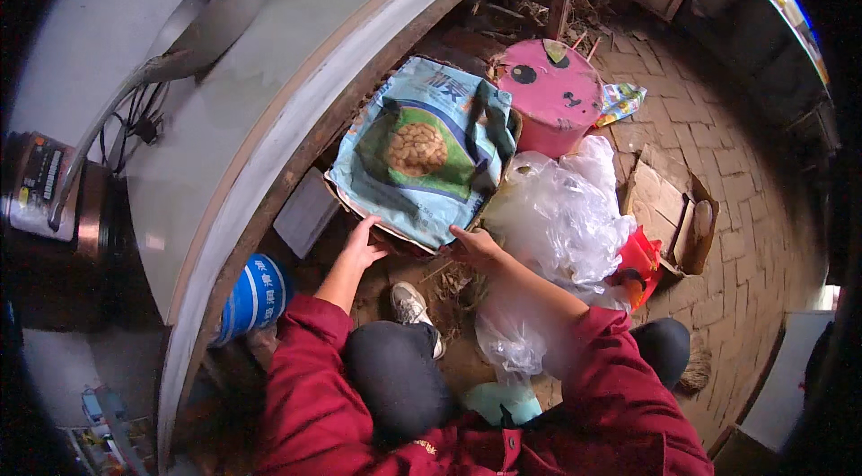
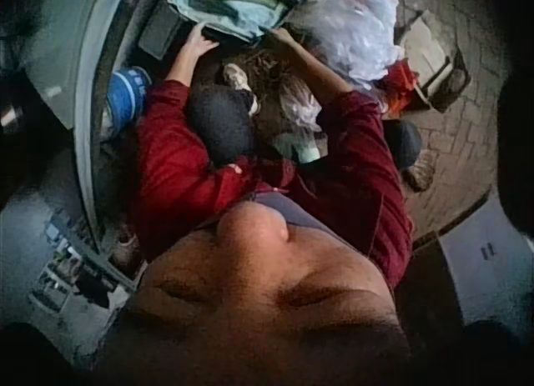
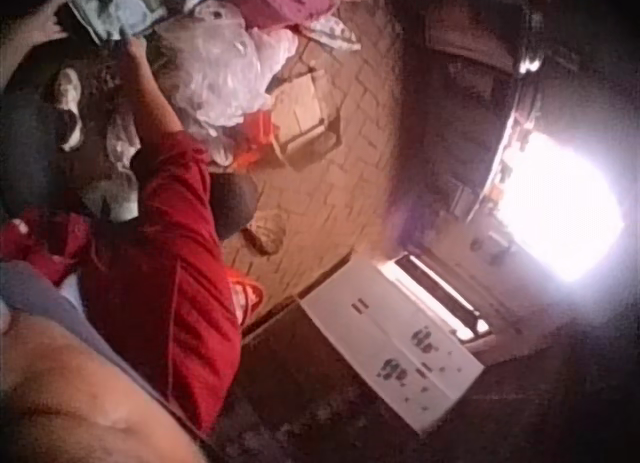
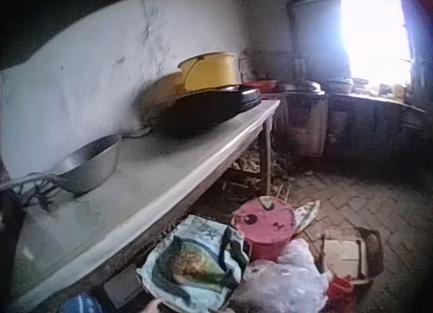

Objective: The person sits on a tiled floor and organizes various household items, including a red bag, a hand fan, a pink bucket, and plastic bags, into a cardboard box and other containers.

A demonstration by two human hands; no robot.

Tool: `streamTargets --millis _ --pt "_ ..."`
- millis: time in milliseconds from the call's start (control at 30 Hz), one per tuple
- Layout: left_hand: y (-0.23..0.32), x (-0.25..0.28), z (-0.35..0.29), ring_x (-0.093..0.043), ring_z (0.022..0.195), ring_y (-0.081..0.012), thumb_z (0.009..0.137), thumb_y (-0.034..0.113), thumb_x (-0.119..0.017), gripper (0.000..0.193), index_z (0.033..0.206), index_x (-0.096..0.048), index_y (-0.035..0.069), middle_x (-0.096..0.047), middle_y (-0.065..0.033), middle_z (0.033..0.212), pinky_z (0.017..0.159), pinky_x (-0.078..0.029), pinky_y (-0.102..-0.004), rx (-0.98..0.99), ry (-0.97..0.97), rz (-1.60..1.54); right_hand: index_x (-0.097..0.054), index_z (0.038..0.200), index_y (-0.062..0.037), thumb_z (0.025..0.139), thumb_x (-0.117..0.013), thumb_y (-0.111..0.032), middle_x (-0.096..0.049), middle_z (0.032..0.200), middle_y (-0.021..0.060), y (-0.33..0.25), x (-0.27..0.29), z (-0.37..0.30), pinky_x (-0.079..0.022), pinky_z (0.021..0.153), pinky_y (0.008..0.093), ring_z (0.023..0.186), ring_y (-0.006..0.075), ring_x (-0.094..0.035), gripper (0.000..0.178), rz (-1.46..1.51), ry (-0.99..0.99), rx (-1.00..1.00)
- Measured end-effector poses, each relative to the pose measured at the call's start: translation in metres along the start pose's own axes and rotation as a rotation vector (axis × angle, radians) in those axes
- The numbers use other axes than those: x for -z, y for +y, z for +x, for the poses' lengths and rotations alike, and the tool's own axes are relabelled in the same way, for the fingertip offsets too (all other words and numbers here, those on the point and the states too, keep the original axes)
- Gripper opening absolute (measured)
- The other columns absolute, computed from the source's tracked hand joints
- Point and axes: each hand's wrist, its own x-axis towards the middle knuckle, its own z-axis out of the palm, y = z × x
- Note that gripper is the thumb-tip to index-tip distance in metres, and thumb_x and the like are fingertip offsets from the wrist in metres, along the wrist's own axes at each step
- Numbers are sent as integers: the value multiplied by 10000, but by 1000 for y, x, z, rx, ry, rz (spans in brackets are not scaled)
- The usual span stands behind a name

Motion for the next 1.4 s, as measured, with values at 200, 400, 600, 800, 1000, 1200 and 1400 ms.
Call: streamTargets --millis 200,400,600,800,1000,1200,1400 --pt "83 39 58 -433 1124 -275 844 268 -625 486 1197 -420 4 -452 -164 1217 949 -349 -396 -1387 691 640 -420 1091 95 724 -661 -588 -584 989 268 -24 3 10 -485 756 419 1003 329 -569 812 -299 296 90" --pt "202 -52 102 -466 1180 -298 874 593 -395 649 1269 -519 93 -501 -150 1291 996 -341 -369 -831 356 838 -478 1029 80 814 -587 -493 -564 990 346 -15 34 37 -439 842 435 978 426 -563 622 -652 363 224" --pt "226 -47 173 -551 737 -208 830 430 -563 434 933 -649 17 -633 -64 870 678 -438 -345 -562 308 534 -380 994 52 876 -464 -344 -565 897 374 -22 6 20 -438 794 525 865 498 -564 422 -680 434 243" --pt "210 -72 125 -562 722 -154 782 116 -601 168 883 -637 -14 -630 -70 811 656 -448 -263 -1023 373 -77 -371 1020 59 875 -457 -337 -562 918 373 -23 31 19 -428 803 527 879 499 -560 431 -656 443 193" --pt "137 -62 -21 -494 740 -127 802 45 -489 112 814 -587 -6 -574 -53 810 680 -389 -242 -1179 -51 -102 -347 1032 69 876 -448 -345 -548 941 388 -22 24 21 -407 836 524 910 514 -540 454 -637 394 235" --pt "33 -53 -41 -573 900 -145 849 56 -502 146 943 -609 23 -625 -59 939 763 -443 -273 -821 -114 158 -422 1037 58 842 -541 -406 -584 973 315 -24 26 24 -427 833 465 950 447 -561 517 -603 352 253" --pt "-17 -41 -33 -573 881 -136 873 60 -530 177 1041 -574 27 -593 -66 960 790 -469 -271 -683 -146 195 -455 1045 55 831 -558 -494 -596 967 290 -35 32 20 -442 817 432 929 406 -583 598 -655 402 210"
